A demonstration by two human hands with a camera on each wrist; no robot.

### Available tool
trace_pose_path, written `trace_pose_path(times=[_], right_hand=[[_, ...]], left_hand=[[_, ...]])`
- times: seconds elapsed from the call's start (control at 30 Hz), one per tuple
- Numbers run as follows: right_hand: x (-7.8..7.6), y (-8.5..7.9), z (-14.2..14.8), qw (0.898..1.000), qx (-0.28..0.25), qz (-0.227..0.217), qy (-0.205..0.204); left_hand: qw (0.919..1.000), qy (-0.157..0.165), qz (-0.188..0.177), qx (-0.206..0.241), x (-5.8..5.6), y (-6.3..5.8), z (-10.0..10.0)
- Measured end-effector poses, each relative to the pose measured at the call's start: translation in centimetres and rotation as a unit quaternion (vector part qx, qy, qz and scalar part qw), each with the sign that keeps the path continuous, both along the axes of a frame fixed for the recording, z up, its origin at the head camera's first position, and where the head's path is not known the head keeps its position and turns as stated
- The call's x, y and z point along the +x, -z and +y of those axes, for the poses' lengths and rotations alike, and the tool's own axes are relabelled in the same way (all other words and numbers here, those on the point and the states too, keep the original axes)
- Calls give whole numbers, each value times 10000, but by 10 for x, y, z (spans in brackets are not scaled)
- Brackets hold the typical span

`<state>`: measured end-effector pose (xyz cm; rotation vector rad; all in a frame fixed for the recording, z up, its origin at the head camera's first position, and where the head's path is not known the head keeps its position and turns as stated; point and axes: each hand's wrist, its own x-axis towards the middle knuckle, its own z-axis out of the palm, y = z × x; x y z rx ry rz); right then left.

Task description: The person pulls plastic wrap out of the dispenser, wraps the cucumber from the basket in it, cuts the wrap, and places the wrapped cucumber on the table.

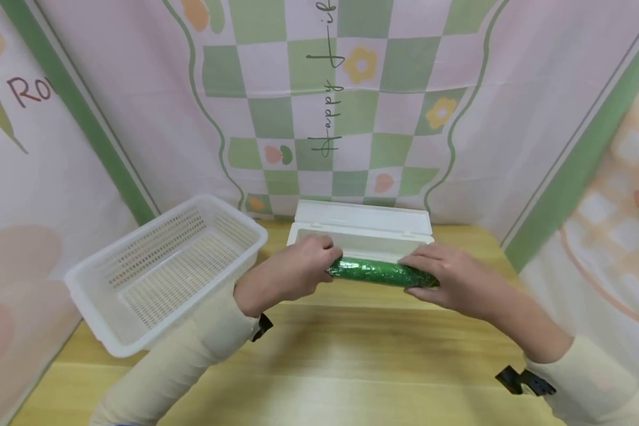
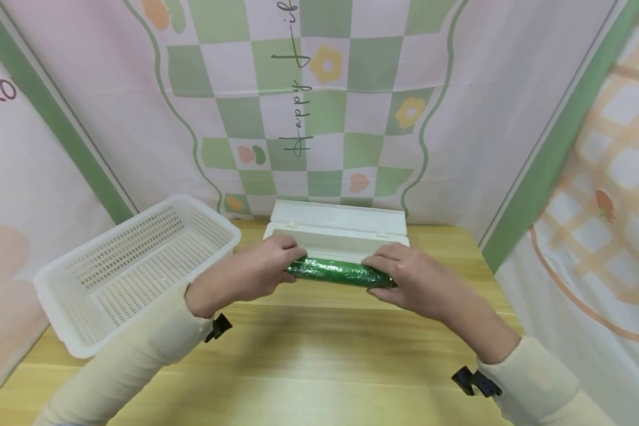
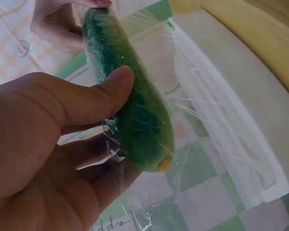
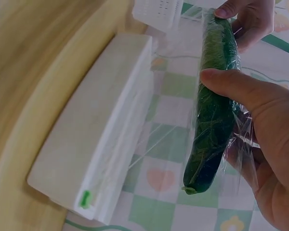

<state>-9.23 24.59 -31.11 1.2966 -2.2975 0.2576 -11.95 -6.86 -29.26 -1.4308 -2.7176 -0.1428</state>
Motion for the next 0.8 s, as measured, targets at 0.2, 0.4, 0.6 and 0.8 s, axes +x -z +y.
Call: trace_pose_path(times=[0.2,0.4,0.6,0.8], right_hand=[[9,19,-1,9986,193,-443,217],[16,39,-3,9934,254,-981,531],[17,54,-4,9865,350,-1496,567],[14,69,-7,9796,349,-1883,610]], left_hand=[[9978,-117,-631,-176,4,16,0],[9952,-35,-981,-48,6,35,-1],[9924,-53,-1233,1,4,58,0],[9877,-199,-1548,76,2,76,0]])
